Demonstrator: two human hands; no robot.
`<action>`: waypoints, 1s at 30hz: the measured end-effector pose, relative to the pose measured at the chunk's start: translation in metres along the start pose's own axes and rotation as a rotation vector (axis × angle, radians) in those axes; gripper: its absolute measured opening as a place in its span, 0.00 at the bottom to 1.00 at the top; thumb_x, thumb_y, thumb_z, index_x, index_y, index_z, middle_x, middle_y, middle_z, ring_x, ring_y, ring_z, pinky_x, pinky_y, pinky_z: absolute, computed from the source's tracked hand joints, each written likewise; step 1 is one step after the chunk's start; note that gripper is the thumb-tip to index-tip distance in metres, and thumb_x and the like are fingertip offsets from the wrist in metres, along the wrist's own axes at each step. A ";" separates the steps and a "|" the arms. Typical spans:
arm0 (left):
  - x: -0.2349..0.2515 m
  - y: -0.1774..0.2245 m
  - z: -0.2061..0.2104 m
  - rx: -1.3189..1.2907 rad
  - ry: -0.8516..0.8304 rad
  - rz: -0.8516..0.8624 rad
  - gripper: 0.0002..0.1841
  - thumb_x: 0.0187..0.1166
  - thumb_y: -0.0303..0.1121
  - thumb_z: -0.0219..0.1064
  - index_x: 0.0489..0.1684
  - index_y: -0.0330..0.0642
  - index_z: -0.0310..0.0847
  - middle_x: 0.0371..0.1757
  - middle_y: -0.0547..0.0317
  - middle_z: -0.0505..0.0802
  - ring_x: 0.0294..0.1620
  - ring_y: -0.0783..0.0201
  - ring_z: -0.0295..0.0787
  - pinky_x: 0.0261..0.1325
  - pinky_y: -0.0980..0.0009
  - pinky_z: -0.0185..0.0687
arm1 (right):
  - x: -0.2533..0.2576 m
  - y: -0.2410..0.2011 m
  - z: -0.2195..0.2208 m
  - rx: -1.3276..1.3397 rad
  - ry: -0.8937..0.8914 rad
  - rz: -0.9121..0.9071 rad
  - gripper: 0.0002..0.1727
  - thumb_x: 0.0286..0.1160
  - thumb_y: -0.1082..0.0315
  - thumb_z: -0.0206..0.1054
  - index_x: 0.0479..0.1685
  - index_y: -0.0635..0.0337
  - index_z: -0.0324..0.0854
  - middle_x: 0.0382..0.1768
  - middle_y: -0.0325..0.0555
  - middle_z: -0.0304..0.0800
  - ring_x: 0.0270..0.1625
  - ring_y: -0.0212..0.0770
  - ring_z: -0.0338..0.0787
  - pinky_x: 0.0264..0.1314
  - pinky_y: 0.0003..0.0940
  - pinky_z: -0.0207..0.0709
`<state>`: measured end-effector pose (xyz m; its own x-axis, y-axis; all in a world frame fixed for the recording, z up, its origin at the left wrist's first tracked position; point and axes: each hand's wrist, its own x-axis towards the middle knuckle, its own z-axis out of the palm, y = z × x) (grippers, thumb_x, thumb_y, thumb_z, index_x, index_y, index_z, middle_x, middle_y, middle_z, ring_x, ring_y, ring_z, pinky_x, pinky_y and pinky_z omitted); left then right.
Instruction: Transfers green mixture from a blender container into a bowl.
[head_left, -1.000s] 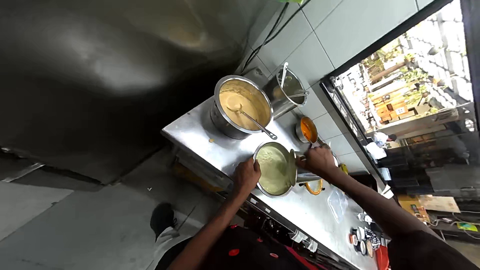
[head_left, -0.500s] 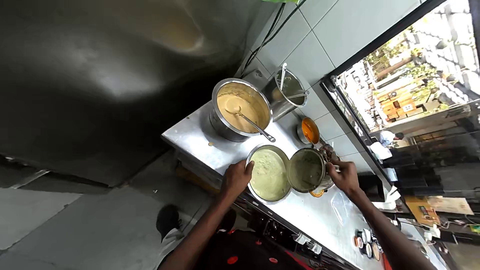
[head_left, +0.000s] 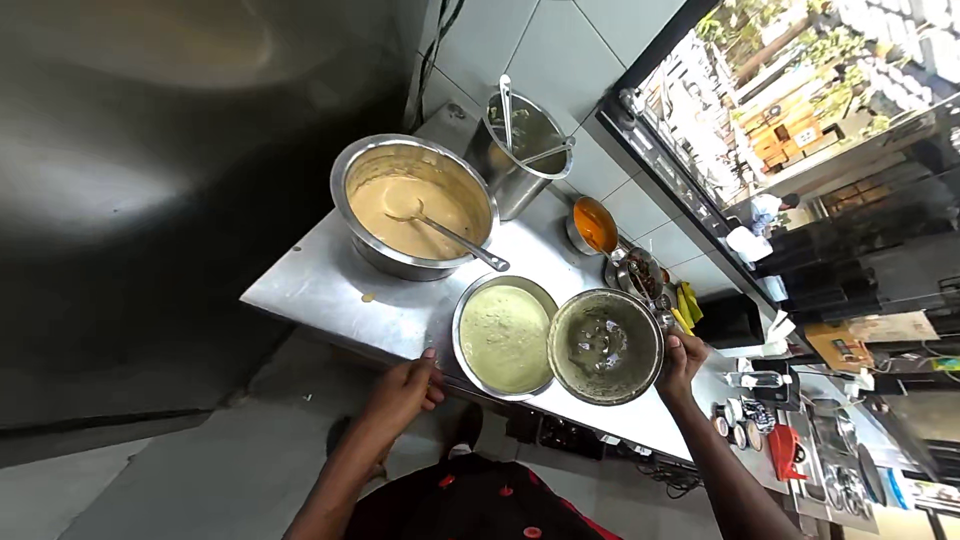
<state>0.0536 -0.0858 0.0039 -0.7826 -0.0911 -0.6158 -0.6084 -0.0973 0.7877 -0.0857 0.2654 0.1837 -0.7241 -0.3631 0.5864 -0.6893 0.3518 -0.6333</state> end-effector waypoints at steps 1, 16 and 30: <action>-0.001 -0.005 -0.002 0.000 -0.005 -0.004 0.36 0.91 0.62 0.41 0.53 0.39 0.86 0.37 0.50 0.95 0.37 0.53 0.94 0.43 0.54 0.90 | -0.002 0.001 0.001 0.014 0.003 0.020 0.27 0.88 0.43 0.57 0.15 0.43 0.71 0.12 0.25 0.67 0.13 0.20 0.68 0.16 0.17 0.65; -0.037 0.008 -0.054 0.070 0.081 0.242 0.25 0.93 0.53 0.48 0.56 0.45 0.88 0.45 0.59 0.97 0.46 0.59 0.96 0.52 0.60 0.93 | 0.079 -0.009 0.034 -0.414 -0.363 -0.464 0.30 0.78 0.44 0.58 0.08 0.52 0.72 0.09 0.39 0.72 0.14 0.37 0.75 0.16 0.37 0.67; -0.012 0.216 0.004 0.151 -0.424 0.576 0.34 0.89 0.59 0.51 0.93 0.57 0.55 0.82 0.49 0.79 0.79 0.51 0.77 0.79 0.49 0.73 | 0.156 -0.070 0.076 -0.560 -0.956 -1.044 0.32 0.74 0.36 0.60 0.16 0.55 0.77 0.13 0.43 0.74 0.22 0.47 0.82 0.25 0.45 0.72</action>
<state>-0.0691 -0.1019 0.1819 -0.9490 0.3084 -0.0657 -0.0720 -0.0089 0.9974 -0.1485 0.1185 0.2804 0.2126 -0.9763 -0.0393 -0.9463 -0.2158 0.2408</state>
